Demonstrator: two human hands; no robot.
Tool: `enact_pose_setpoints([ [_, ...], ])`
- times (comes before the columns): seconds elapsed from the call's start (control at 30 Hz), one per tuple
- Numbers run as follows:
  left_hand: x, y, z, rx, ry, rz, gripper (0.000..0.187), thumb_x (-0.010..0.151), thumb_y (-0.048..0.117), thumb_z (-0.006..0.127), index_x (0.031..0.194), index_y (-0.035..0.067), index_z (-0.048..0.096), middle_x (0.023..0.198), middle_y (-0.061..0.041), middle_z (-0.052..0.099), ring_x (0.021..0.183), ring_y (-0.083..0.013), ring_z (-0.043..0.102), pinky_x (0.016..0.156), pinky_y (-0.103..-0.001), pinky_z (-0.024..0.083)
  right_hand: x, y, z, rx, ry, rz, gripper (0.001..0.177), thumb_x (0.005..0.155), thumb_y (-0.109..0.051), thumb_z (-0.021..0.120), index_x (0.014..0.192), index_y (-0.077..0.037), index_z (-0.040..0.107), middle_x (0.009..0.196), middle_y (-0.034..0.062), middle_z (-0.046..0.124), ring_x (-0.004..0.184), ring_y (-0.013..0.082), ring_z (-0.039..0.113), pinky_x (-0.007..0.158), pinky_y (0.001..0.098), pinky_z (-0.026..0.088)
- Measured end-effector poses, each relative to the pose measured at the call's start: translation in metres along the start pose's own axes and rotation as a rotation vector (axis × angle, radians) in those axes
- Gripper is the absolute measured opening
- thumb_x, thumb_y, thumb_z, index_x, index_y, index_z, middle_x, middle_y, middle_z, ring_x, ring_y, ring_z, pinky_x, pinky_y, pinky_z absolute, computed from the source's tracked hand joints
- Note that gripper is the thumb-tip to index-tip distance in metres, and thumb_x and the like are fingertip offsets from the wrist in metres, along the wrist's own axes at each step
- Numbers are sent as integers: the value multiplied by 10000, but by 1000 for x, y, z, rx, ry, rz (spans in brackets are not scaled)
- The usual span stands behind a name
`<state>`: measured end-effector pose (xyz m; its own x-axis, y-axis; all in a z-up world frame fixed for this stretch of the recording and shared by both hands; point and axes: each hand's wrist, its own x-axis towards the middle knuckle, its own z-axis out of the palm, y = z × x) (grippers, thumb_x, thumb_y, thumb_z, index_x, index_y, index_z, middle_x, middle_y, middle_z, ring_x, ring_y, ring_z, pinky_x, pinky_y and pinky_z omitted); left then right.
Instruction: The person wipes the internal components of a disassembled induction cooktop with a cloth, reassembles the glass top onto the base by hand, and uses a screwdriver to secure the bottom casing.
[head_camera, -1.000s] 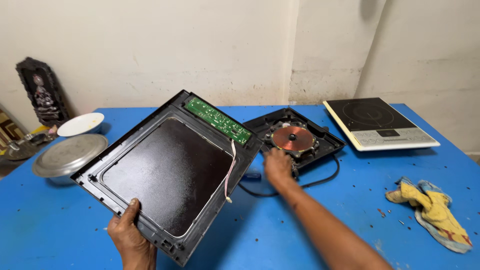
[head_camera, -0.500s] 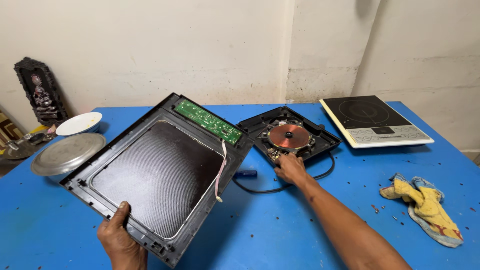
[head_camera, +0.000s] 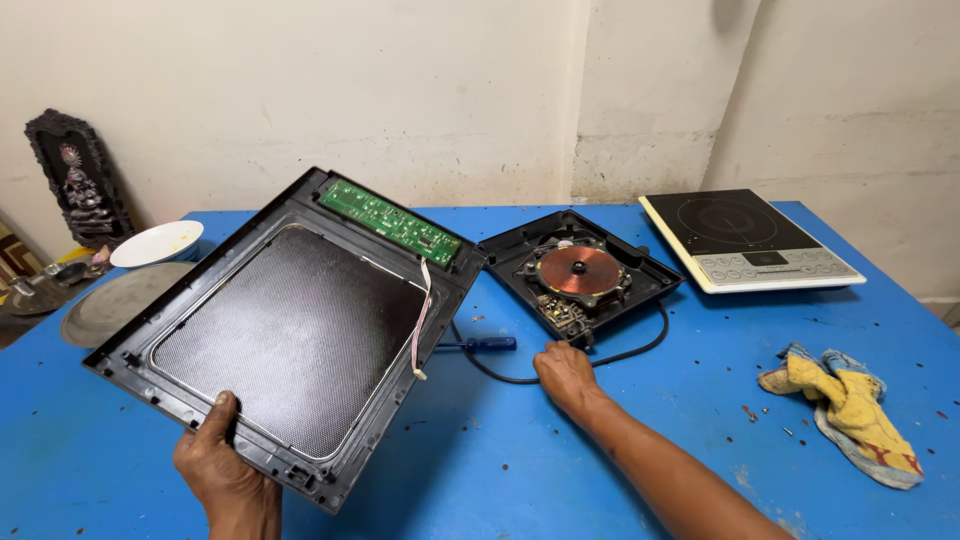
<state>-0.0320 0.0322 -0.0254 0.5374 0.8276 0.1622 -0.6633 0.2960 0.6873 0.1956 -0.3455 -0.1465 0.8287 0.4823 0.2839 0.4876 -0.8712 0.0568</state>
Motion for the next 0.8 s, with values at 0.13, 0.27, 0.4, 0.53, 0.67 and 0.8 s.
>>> enact_pose_setpoints([
  [0.13, -3, -12, -9, 47, -13, 49, 122, 999, -26, 624, 1040, -137, 593, 960, -190, 648, 837, -254, 692, 836, -369, 603, -11, 6, -18, 39, 50, 13, 136, 842, -67, 601, 859, -31, 731, 1030, 169, 679, 1006, 359, 654, 839, 475, 548],
  [0.27, -5, -31, -14, 21, -29, 29, 176, 1008, -32, 618, 1105, -178, 606, 1041, -220, 663, 930, -274, 716, 922, -386, 595, -59, 42, -48, 278, 206, 95, 189, 747, -61, 666, 918, -82, 744, 984, 124, 693, 1016, 330, 635, 879, 455, 524],
  [0.4, -6, -47, -13, 69, 59, -2, 177, 975, -48, 586, 1081, -190, 595, 1020, -293, 676, 943, -344, 750, 929, -404, 642, -123, 120, -87, 195, 120, 368, 207, 792, -151, 723, 992, -113, 758, 1055, 95, 726, 1080, 308, 634, 937, 443, 515],
  [0.53, -8, -58, -17, 109, 146, 12, 193, 964, -55, 616, 1056, -224, 606, 1017, -320, 682, 904, -348, 760, 859, -405, 666, -163, 171, -103, 46, -61, 596, 227, 850, -190, 701, 1060, -163, 782, 1098, 67, 762, 1115, 272, 662, 975, 420, 548],
  [0.67, -5, -69, -30, 318, 182, 73, 211, 973, -35, 635, 1042, -234, 633, 975, -354, 678, 866, -351, 752, 829, -393, 639, -167, 181, -99, -17, -146, 684, 264, 846, -140, 688, 1078, -189, 802, 1113, 69, 766, 1123, 273, 668, 989, 430, 555],
  [0.8, 14, -89, -56, 364, 218, 90, 180, 952, -29, 679, 1028, -192, 669, 941, -312, 697, 849, -328, 746, 808, -387, 616, -111, 146, -88, 110, 186, 460, 339, 809, -76, 668, 1126, -134, 771, 1180, 110, 724, 1138, 315, 637, 1026, 446, 511],
])
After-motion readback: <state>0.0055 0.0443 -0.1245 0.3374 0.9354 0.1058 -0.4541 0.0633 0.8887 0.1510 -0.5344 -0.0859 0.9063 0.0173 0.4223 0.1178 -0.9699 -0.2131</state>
